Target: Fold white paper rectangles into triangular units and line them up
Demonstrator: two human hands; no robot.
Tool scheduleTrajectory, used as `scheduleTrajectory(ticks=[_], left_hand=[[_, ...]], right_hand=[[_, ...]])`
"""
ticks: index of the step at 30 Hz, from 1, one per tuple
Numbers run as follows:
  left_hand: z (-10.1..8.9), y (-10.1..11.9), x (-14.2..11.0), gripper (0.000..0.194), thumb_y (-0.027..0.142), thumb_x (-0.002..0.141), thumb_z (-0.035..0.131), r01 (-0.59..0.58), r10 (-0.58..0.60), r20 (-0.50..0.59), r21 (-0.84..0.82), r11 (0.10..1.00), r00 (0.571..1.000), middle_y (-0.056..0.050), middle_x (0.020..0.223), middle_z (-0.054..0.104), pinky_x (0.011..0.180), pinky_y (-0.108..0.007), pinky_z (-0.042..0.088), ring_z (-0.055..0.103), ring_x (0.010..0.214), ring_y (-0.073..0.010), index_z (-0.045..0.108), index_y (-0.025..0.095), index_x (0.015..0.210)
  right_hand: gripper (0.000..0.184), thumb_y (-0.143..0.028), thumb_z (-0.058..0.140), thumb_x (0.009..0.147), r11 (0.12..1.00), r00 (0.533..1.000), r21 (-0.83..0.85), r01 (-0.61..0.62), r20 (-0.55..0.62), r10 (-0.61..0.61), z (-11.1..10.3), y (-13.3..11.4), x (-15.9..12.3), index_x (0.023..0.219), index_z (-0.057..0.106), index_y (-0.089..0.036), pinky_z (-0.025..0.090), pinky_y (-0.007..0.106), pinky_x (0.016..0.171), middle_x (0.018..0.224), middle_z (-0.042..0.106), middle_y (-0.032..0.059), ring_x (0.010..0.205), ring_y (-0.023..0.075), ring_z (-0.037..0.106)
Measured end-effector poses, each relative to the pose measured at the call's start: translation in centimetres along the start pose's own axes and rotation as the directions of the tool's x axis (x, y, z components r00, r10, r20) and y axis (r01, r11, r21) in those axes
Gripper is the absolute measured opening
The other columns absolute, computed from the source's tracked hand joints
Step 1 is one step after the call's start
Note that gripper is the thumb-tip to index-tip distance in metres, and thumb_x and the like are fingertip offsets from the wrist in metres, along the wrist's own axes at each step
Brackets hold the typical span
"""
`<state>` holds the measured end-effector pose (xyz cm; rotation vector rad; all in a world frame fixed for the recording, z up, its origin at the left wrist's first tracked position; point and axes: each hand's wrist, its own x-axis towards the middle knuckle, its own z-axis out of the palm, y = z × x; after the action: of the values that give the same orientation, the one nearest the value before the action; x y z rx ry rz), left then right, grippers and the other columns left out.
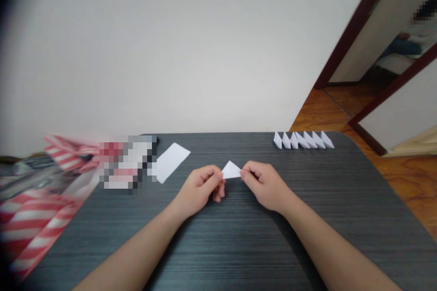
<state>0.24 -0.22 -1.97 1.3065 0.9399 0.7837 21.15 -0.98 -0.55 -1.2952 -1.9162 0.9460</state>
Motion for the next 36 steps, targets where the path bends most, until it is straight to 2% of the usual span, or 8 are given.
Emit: scheduleTrajectory(ticks=[10, 14, 17, 19, 21, 26, 32, 36], left_hand=[[0.0, 0.4, -0.2, 0.032, 0.042, 0.093, 0.051, 0.034, -0.034, 0.011, 0.056, 0.998, 0.999, 0.001, 0.052, 0.061, 0.044, -0.019, 0.039, 0.052, 0.042, -0.0097, 0.057, 0.017, 0.074], [0.2, 0.5, -0.3, 0.031, 0.04, 0.093, 0.052, 0.004, -0.005, 0.017, 0.05, 0.999, 1.0, -0.001, 0.058, 0.063, 0.048, -0.02, 0.043, 0.054, 0.047, -0.0094, 0.058, 0.015, 0.074], [0.3, 0.4, -0.2, 0.021, 0.035, 0.091, 0.056, -0.067, 0.068, -0.006, 0.02, 0.998, 0.998, -0.003, 0.077, 0.067, 0.052, -0.021, 0.047, 0.058, 0.054, -0.0092, 0.061, 0.015, 0.098], [0.3, 0.2, -0.1, 0.034, 0.031, 0.089, 0.059, -0.103, 0.103, -0.04, 0.007, 0.995, 0.994, -0.004, 0.09, 0.066, 0.051, -0.021, 0.048, 0.059, 0.059, -0.0098, 0.055, 0.019, 0.12], [0.2, 0.1, -0.1, 0.04, 0.03, 0.088, 0.061, -0.115, 0.117, -0.04, 0.056, 0.992, 0.992, -0.004, 0.092, 0.064, 0.052, -0.021, 0.048, 0.059, 0.061, -0.01, 0.055, 0.021, 0.127], [0.0, 0.5, -0.1, 0.031, 0.032, 0.084, 0.067, -0.139, 0.144, -0.003, 0.233, 0.962, 0.99, -0.004, 0.085, 0.064, 0.059, -0.023, 0.047, 0.057, 0.066, -0.0121, 0.068, 0.018, 0.112], [0.2, 1.2, -0.1, 0.029, 0.033, 0.08, 0.071, -0.131, 0.124, 0.044, 0.226, 0.965, 0.991, 0.0, 0.075, 0.061, 0.058, -0.022, 0.044, 0.055, 0.063, -0.0113, 0.067, 0.018, 0.105], [0.2, 0.9, -0.2, 0.028, 0.032, 0.082, 0.07, -0.131, 0.126, 0.034, 0.181, 0.975, 0.991, -0.001, 0.078, 0.063, 0.059, -0.022, 0.044, 0.056, 0.065, -0.0115, 0.064, 0.018, 0.105]], right_hand=[[0.027, -0.026, 0.049, 0.094, 1.0, 1.0, 0.001, -0.005, -0.012, 0.005, 0.1, 0.1, 0.0, 0.068, 0.05, -0.02, 0.036, 0.025, 0.057, 0.06, 0.05, -0.0034, 0.057, 0.0123, 0.046], [0.028, -0.026, 0.049, 0.093, 1.0, 1.0, 0.002, -0.015, -0.023, 0.015, 0.1, 0.0, 0.0, 0.066, 0.048, -0.02, 0.035, 0.024, 0.056, 0.059, 0.048, -0.0039, 0.057, 0.012, 0.044], [0.03, -0.027, 0.049, 0.093, 1.0, 1.0, 0.005, -0.02, -0.014, 0.02, 0.1, 0.0, -0.1, 0.064, 0.046, -0.02, 0.034, 0.024, 0.055, 0.058, 0.047, -0.0044, 0.055, 0.0115, 0.043], [0.03, -0.026, 0.05, 0.091, 1.0, 1.0, 0.005, -0.024, -0.002, 0.024, 0.1, -0.1, 0.0, 0.062, 0.044, -0.02, 0.033, 0.024, 0.054, 0.057, 0.046, -0.0049, 0.054, 0.0111, 0.043], [0.031, -0.024, 0.051, 0.09, 1.0, 1.0, 0.001, -0.025, 0.003, 0.025, 0.1, -0.1, 0.0, 0.061, 0.044, -0.02, 0.032, 0.024, 0.054, 0.056, 0.045, -0.0051, 0.054, 0.0109, 0.042], [0.031, -0.028, 0.048, 0.094, 0.999, 0.999, 0.023, -0.037, -0.012, 0.037, 0.1, -0.2, 0.2, 0.064, 0.051, -0.019, 0.036, 0.024, 0.056, 0.056, 0.05, -0.0039, 0.055, 0.0121, 0.046], [0.033, -0.033, 0.044, 0.098, 0.991, 0.999, 0.126, -0.049, 0.016, 0.047, 0.1, -0.1, 0.2, 0.069, 0.053, -0.019, 0.038, 0.025, 0.058, 0.058, 0.053, -0.0027, 0.056, 0.0128, 0.049], [0.019, -0.03, 0.052, 0.094, 0.971, 0.999, 0.239, 0.001, 0.046, -0.013, 0.6, 0.0, 0.1, 0.08, 0.058, -0.019, 0.041, 0.025, 0.062, 0.068, 0.057, -0.0017, 0.063, 0.0133, 0.052]])
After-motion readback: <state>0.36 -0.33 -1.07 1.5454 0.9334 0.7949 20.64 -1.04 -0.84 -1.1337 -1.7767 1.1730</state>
